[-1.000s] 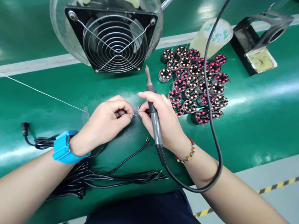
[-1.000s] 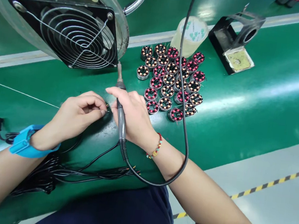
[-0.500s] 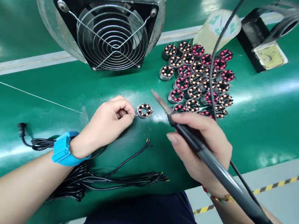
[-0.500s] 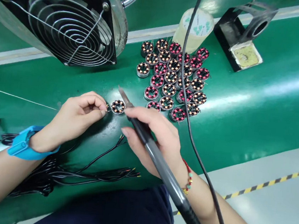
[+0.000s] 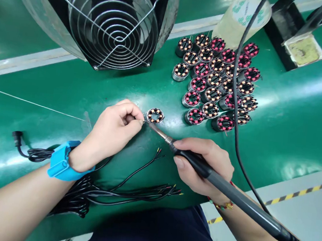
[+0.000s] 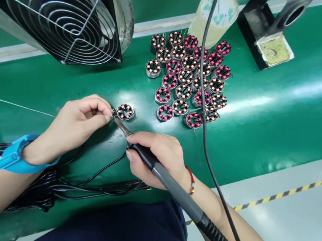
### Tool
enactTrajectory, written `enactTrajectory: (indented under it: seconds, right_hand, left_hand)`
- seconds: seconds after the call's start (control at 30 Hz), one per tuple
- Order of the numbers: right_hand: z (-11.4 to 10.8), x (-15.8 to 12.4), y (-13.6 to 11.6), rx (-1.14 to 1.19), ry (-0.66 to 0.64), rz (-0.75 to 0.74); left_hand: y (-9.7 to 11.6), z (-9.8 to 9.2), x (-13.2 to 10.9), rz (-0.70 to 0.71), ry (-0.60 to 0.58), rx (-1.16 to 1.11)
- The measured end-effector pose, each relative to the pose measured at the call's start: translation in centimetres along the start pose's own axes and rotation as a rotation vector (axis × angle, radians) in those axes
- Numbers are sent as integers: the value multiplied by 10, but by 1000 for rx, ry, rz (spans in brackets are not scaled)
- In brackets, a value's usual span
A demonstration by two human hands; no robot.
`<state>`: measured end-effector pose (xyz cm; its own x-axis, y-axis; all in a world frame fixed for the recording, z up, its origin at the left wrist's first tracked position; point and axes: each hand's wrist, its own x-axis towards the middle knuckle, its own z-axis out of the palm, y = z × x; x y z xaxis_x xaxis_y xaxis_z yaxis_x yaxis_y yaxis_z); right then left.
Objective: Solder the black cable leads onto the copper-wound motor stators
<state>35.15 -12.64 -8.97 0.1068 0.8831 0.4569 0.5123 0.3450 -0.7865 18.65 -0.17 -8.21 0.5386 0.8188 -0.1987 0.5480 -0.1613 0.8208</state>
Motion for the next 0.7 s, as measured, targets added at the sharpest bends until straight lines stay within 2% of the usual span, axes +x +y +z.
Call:
enactTrajectory:
  seconds: [0.53,0.6,0.7]
  right_hand:
    - [0,0,0,-32,11,18]
    - [-2,4,-1,-71,-14,44]
    - [-6,14,-3,-95,-119,47]
  left_hand:
    - [0,1,0,-2,-4,-23]
    - [0,1,0,-5,0,-22]
    - [0,1,1,-9,1,-27]
